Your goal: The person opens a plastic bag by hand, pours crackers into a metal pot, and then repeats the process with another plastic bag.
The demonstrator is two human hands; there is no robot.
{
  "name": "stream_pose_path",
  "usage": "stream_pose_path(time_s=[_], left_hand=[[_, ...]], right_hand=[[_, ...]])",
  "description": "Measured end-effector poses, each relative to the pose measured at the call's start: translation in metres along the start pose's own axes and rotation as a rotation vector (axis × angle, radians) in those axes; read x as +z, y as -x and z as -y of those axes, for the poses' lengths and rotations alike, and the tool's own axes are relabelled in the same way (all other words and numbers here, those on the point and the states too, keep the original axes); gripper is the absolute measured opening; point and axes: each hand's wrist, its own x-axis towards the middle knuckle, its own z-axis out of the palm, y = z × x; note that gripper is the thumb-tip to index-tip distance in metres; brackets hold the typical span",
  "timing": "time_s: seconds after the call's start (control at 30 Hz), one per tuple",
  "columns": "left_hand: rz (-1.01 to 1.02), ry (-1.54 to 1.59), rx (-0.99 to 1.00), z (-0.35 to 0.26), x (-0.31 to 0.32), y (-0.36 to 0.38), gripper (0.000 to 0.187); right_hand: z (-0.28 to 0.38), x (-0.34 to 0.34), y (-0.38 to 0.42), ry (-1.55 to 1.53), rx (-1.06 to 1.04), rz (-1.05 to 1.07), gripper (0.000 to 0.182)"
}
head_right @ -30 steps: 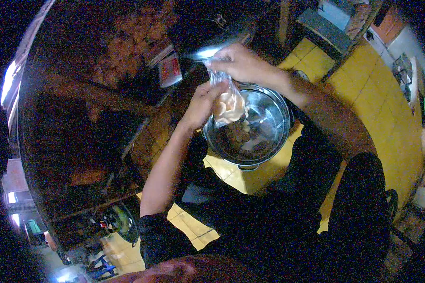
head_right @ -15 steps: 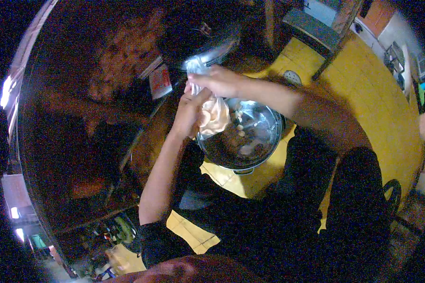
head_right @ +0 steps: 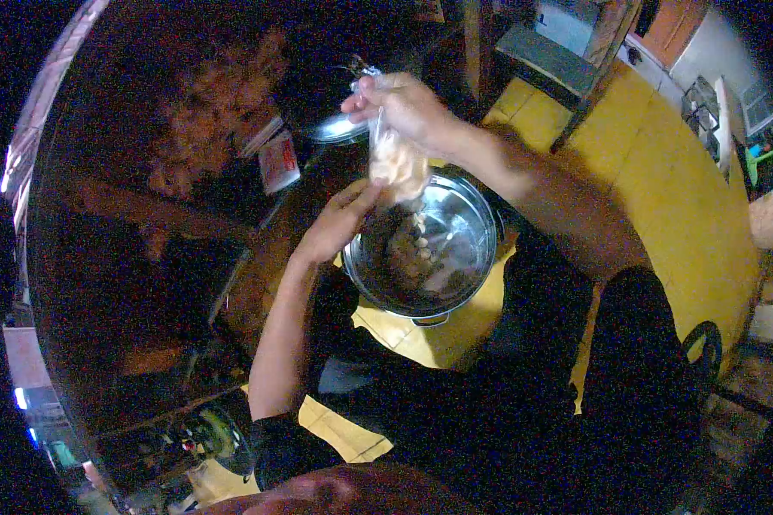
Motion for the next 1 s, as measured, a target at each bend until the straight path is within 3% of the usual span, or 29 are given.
stream_pose_path(time_s=[0.07, 0.1, 0.13, 0.17, 0.23, 0.27, 0.33, 0.4, 0.5, 0.53, 0.6, 0.63, 0.67, 0.7, 0.8, 0.83, 0.87, 1.0], left_hand=[[0.020, 0.169, -0.174, -0.003, -0.001, 0.007, 0.066], [0.031, 0.251, -0.264, -0.007, -0.002, 0.009, 0.079], [0.289, 0.522, -0.190, -0.015, -0.006, 0.011, 0.087], [0.475, 0.819, -0.123, -0.008, -0.009, 0.008, 0.083], [0.364, 1.004, -0.046, -0.031, 0.008, 0.025, 0.077], [0.367, 1.003, -0.046, -0.024, 0.006, 0.025, 0.077], [0.124, 0.884, 0.082, -0.011, 0.000, 0.024, 0.069], [0.107, 0.863, 0.069, -0.009, 0.000, 0.027, 0.065], [0.126, 0.958, 0.072, -0.021, -0.004, 0.021, 0.053], [0.242, 1.108, 0.132, -0.024, -0.014, 0.020, 0.047], [-0.156, 1.152, 0.088, -0.045, -0.003, 0.041, 0.031], [-0.179, 1.160, 0.169, -0.044, -0.005, 0.042, 0.029], [-0.162, 1.185, 0.241, -0.046, -0.009, 0.037, 0.028], [-0.139, 1.209, 0.313, -0.048, -0.011, 0.033, 0.030], [-0.111, 1.100, 0.266, -0.055, -0.012, 0.031, 0.036], [-0.220, 1.042, 0.212, -0.056, -0.012, 0.029, 0.036], [-0.169, 1.019, 0.207, -0.054, -0.013, 0.030, 0.035], [-0.076, 1.013, 0.189, -0.055, -0.015, 0.032, 0.032]], right_hand=[[-0.013, -0.002, -0.002, 0.204, -0.329, 0.006, 0.033], [-0.012, 0.005, 0.008, 0.398, -0.371, 0.070, 0.029], [-0.013, 0.015, 0.015, 0.613, -0.586, 0.128, 0.026], [-0.015, 0.025, 0.021, 0.826, -0.800, 0.184, 0.024], [0.004, 0.042, 0.039, 0.949, -0.912, 0.251, 0.021], [0.010, 0.048, 0.045, 1.073, -1.024, 0.321, 0.019], [0.007, 0.053, 0.051, 1.086, -1.048, 0.304, 0.016], [0.005, 0.055, 0.055, 1.166, -1.118, 0.315, 0.013], [0.006, 0.057, 0.055, 1.174, -1.131, 0.310, 0.013], [0.006, 0.059, 0.055, 1.184, -1.140, 0.293, 0.014], [0.010, 0.060, 0.055, 1.189, -1.079, 0.215, 0.014], [0.014, 0.061, 0.051, 1.176, -1.009, 0.159, 0.015], [0.017, 0.063, 0.044, 1.109, -0.989, 0.122, 0.010], [0.015, 0.064, 0.039, 1.076, -0.989, 0.031, 0.017], [0.020, 0.067, 0.035, 0.661, -0.795, 0.004, 0.029], [0.023, 0.067, 0.033, 0.623, -0.602, 0.006, 0.037], [0.025, 0.066, 0.034, 0.584, -0.412, 0.006, 0.044], [0.010, 0.059, 0.018, 0.623, -0.453, -0.049, 0.052]])
